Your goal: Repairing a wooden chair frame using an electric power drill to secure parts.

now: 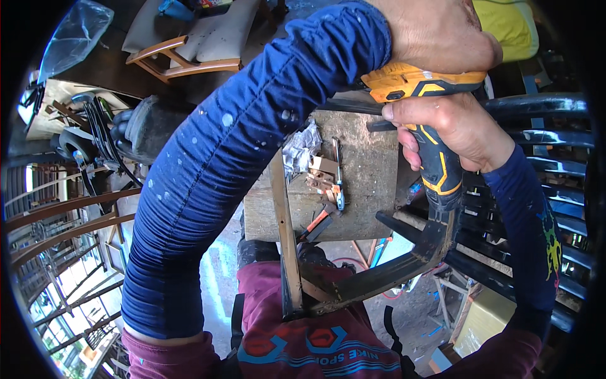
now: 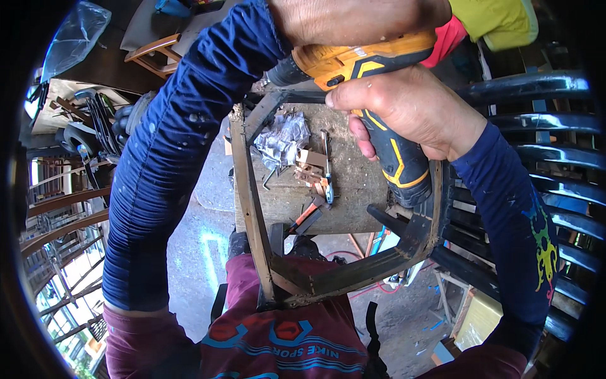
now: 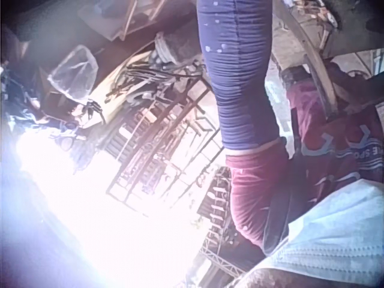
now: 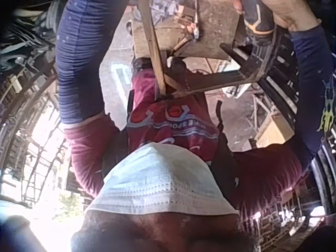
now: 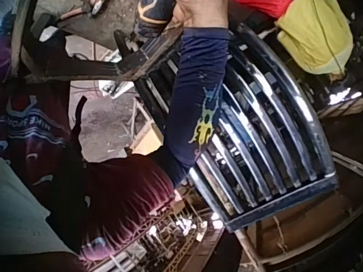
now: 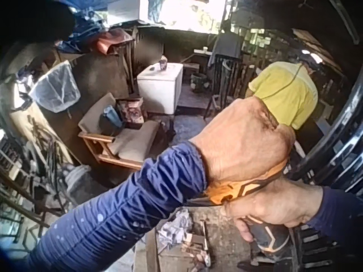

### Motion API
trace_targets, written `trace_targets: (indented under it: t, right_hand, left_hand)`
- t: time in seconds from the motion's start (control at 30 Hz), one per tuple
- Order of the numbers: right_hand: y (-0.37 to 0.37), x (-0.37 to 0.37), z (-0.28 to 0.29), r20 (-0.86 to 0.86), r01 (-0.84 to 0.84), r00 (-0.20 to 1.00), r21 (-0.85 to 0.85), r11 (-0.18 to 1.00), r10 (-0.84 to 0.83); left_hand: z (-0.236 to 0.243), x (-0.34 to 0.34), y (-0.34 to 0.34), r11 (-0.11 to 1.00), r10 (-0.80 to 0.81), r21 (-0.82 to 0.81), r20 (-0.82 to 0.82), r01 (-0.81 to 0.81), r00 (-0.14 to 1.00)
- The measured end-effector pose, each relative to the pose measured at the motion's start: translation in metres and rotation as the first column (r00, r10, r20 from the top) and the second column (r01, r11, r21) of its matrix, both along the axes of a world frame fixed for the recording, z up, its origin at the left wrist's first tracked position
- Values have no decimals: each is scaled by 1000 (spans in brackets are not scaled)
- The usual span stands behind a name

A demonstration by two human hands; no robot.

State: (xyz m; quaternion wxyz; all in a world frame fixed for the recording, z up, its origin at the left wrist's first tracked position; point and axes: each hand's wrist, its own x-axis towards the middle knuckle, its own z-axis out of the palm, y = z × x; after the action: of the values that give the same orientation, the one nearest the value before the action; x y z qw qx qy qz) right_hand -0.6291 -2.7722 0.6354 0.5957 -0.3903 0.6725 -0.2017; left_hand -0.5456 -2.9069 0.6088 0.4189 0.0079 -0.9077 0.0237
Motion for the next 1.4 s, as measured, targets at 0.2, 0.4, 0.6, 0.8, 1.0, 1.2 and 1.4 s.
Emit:
trace_targets:
  t: [0.2, 0.4, 0.6, 0.8, 1.0, 1.2, 1.4]
  right_hand:
    - [2, -15, -16, 87, 35, 995, 38, 999, -38]
    - [1, -23, -22, 102, -62, 993, -30, 998, 65]
    - [-8, -31, -26, 195, -73, 979, 17, 997, 68]
    - [-11, -31, -24, 186, -66, 981, 43, 997, 57]
    - [-12, -34, -25, 184, -50, 982, 72, 996, 36]
    - [-17, -34, -25, 175, -60, 984, 66, 996, 47]
    - [-22, -34, -25, 137, -76, 989, 85, 994, 64]
  left_hand:
    - [15, 6, 15, 803, -247, 575, 84, 155, 965]
    - [7, 75, -31, 374, -328, 924, 211, -79, 921]
    - [-133, 153, -33, -68, -162, 982, 166, -178, 973]
    - [-166, 149, -30, -146, -125, 981, -147, 128, 981]
    - [-162, 146, -27, -89, -105, 988, -134, 125, 985]
    - [-159, 144, -24, -44, -73, 995, -92, 89, 993]
    - [-156, 144, -24, -8, -121, 996, -92, 92, 988]
